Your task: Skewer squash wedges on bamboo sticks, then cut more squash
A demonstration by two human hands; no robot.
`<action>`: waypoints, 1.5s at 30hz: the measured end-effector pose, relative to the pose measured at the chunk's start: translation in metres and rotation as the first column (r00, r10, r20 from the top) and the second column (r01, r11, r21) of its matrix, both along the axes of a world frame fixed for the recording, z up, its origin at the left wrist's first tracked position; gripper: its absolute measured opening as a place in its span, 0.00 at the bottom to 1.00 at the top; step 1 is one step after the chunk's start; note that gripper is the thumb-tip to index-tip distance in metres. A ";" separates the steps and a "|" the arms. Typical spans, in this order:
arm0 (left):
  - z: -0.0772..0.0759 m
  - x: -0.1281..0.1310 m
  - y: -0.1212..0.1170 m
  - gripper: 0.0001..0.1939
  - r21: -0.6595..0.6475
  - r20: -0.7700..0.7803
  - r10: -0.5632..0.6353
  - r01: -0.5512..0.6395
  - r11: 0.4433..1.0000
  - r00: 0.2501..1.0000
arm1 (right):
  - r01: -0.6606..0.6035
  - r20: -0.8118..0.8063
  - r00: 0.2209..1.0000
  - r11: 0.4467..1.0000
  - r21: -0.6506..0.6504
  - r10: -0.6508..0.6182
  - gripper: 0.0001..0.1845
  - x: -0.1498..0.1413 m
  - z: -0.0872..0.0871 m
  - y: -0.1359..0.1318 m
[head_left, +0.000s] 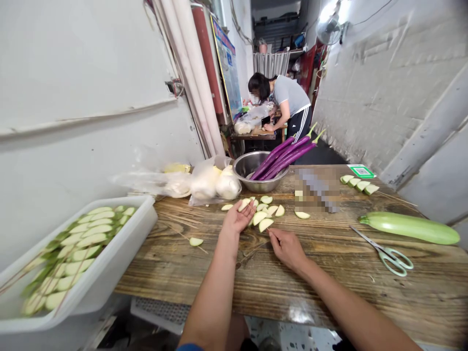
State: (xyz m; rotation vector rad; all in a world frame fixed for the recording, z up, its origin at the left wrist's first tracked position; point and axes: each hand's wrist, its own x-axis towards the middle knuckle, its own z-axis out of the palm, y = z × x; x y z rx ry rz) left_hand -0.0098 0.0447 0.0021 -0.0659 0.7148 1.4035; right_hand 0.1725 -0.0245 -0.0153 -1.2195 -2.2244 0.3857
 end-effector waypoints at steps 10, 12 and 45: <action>-0.004 -0.005 0.002 0.02 -0.068 0.006 0.061 -0.061 0.996 0.998 | 0.007 0.165 0.986 0.999 -0.046 0.001 0.16 -0.001 -0.001 -0.001; -0.002 -0.004 0.001 0.03 -0.058 0.001 0.054 -0.054 0.997 0.999 | -0.002 0.168 0.986 0.999 -0.039 0.009 0.16 -0.001 0.000 -0.001; 0.003 0.003 -0.001 0.03 -0.021 -0.074 0.028 -0.030 0.999 0.997 | -0.008 0.134 0.991 0.994 -0.110 0.023 0.17 0.000 0.002 0.000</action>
